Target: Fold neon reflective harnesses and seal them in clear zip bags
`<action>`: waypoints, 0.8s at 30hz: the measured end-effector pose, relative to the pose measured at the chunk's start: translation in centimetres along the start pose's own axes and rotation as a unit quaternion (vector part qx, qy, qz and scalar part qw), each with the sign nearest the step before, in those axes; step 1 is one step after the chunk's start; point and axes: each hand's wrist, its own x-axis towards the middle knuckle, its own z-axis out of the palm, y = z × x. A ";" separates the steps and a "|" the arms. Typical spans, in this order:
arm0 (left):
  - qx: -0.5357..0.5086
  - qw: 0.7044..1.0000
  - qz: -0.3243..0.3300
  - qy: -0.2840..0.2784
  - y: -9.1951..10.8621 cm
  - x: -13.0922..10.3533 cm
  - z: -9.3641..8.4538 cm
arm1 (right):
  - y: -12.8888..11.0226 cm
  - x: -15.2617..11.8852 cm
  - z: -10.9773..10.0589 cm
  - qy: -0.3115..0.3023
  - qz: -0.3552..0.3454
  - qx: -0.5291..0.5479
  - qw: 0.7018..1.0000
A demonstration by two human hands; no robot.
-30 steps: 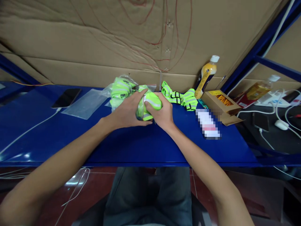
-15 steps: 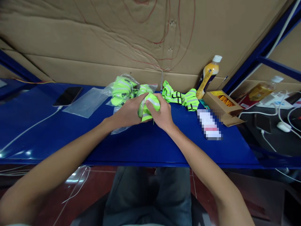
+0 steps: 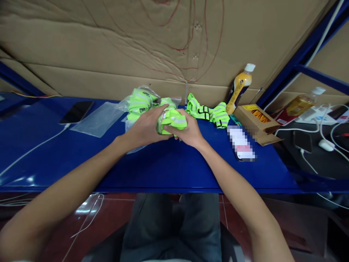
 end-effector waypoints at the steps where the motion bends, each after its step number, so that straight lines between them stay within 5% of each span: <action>1: 0.033 0.999 0.018 0.004 0.3 -0.1 0.1 | 0.1 0.1 0.1 0.012 0.024 0.028 0.999; 7: 0.191 0.979 0.065 -0.023 2.7 -0.2 0.2 | 0.7 0.2 0.4 0.039 0.045 0.062 0.996; 15: 0.040 0.997 0.058 0.016 0.7 -0.4 0.5 | 0.7 -0.2 0.0 -0.016 -0.058 -0.054 0.997; 20: -0.017 0.998 0.048 0.039 0.2 -0.3 0.6 | 0.4 -0.5 -0.2 -0.067 0.067 0.027 0.995; 24: -0.035 0.998 0.049 0.037 0.0 -0.2 0.7 | 0.6 -0.5 0.3 -0.043 0.070 0.022 0.996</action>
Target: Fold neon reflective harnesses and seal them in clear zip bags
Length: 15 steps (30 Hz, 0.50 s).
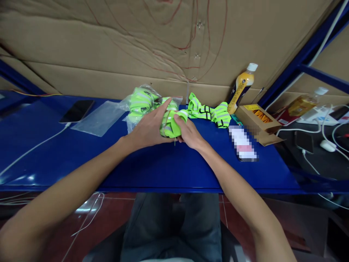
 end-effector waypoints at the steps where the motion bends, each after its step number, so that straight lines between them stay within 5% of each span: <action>1: 0.002 1.000 -0.001 -0.002 0.0 0.0 0.0 | 0.1 0.0 0.1 0.011 -0.004 0.000 1.000; 5: 0.023 1.000 -0.010 -0.003 0.0 -0.1 0.2 | -0.2 0.0 0.4 0.033 0.005 0.037 0.999; 10: 0.044 0.999 -0.016 0.002 0.1 -0.2 0.4 | -1.0 0.2 0.0 -0.010 0.041 0.115 0.992; 15: 0.038 0.999 -0.015 -0.001 0.3 -0.1 -0.1 | -0.7 0.3 0.8 0.022 0.022 0.062 0.998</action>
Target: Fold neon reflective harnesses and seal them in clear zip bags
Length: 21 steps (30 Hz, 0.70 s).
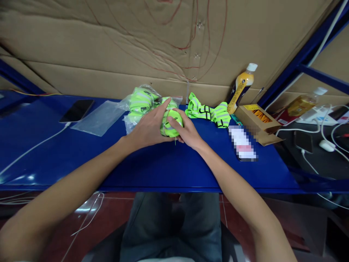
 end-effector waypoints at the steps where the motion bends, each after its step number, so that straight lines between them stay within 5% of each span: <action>1: 0.001 1.000 0.003 -0.002 0.2 0.0 -0.2 | 0.2 0.0 0.2 0.016 -0.009 -0.008 1.000; 9: 0.093 0.994 -0.013 -0.055 2.6 0.3 -0.6 | 1.7 0.2 0.2 0.135 -0.163 -0.150 0.966; 15: 0.001 0.995 0.075 -0.066 0.8 0.6 -2.3 | 1.3 0.5 -0.2 0.144 -0.166 -0.133 0.967; 21: 0.132 0.988 0.033 -0.068 0.8 0.8 -3.5 | 0.3 0.2 0.3 0.146 -0.238 -0.147 0.949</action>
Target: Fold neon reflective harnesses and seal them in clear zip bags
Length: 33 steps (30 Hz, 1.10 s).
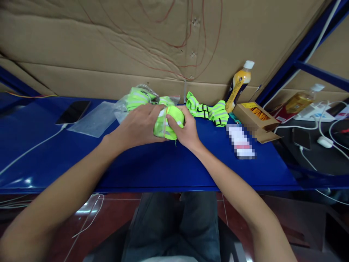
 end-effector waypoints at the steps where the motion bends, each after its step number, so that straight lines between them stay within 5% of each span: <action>1: 0.008 1.000 -0.006 -0.009 0.3 0.0 0.1 | -0.1 -0.2 0.1 -0.002 -0.004 -0.004 1.000; 10: -0.035 0.999 -0.023 0.019 1.0 -0.2 2.0 | -0.1 -1.2 0.5 -0.064 -0.051 -0.127 0.989; 16: -0.078 0.997 -0.017 -0.010 1.6 -0.1 2.7 | 0.3 -0.8 -0.3 -0.106 -0.051 -0.190 0.975; 20: -0.096 0.992 -0.051 0.056 1.0 0.0 2.9 | -0.5 0.2 -1.0 -0.150 -0.036 -0.091 0.984; 24: -0.132 0.988 -0.058 0.056 -0.3 -0.1 3.0 | -0.8 0.7 -1.8 -0.237 0.106 0.099 0.961; 27: -0.129 0.988 -0.067 0.060 -0.7 -0.2 3.0 | -0.5 0.7 -1.9 -0.207 0.177 0.172 0.947; 33: -0.065 0.994 -0.065 0.052 0.1 -0.2 2.6 | -0.1 0.3 -1.1 -0.115 0.190 0.155 0.963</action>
